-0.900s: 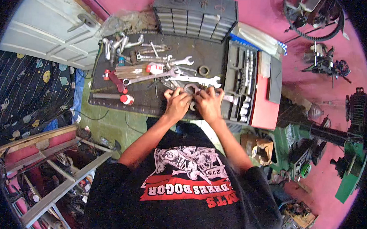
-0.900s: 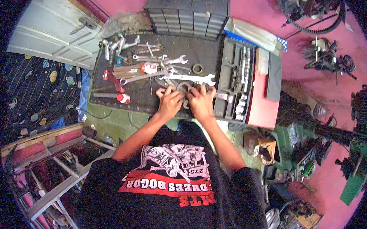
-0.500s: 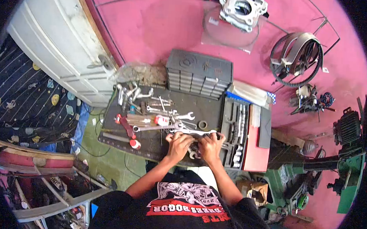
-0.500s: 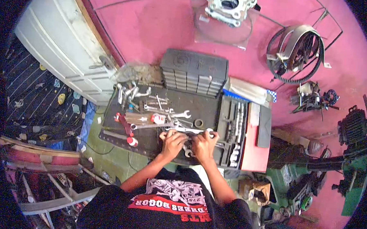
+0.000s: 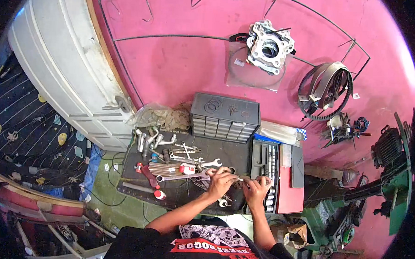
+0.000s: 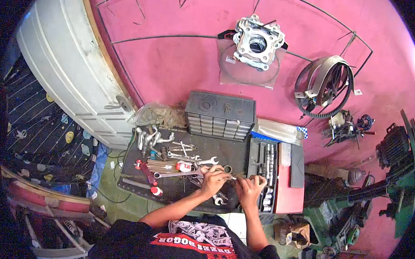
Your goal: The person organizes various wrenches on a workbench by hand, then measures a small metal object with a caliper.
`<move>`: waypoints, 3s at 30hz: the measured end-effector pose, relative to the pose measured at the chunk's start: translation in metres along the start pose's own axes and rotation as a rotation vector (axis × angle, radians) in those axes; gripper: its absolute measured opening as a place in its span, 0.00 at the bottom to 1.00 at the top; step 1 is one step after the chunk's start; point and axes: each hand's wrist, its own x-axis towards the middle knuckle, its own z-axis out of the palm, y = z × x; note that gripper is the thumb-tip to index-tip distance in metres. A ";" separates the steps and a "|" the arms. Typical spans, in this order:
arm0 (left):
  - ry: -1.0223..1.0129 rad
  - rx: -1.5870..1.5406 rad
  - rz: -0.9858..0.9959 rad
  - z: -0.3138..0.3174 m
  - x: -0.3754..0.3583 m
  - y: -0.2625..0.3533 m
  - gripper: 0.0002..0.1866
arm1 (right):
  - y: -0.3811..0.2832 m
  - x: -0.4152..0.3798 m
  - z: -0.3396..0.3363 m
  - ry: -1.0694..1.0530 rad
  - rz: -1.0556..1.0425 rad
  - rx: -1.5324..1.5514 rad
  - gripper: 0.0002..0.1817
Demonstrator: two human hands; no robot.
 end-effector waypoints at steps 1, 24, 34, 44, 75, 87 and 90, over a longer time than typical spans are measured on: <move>0.001 -0.028 0.001 -0.002 0.006 0.006 0.07 | 0.000 0.003 -0.004 0.031 0.000 -0.004 0.12; 0.463 0.318 0.440 -0.228 0.227 0.020 0.14 | -0.124 0.275 -0.040 0.595 -0.330 0.077 0.19; 0.542 0.486 0.643 -0.315 0.311 0.001 0.13 | -0.178 0.384 -0.036 0.761 -0.488 0.083 0.20; 0.523 0.543 0.754 -0.331 0.398 0.032 0.12 | -0.168 0.457 -0.070 0.875 -0.421 -0.060 0.15; 0.481 0.749 0.616 -0.331 0.466 -0.007 0.03 | -0.153 0.549 -0.004 0.851 -0.397 0.123 0.07; 0.402 0.774 0.513 -0.329 0.465 -0.018 0.04 | -0.149 0.543 0.004 0.782 -0.340 0.103 0.07; 0.423 0.776 0.521 -0.326 0.465 -0.018 0.05 | -0.146 0.541 0.002 0.760 -0.358 0.052 0.07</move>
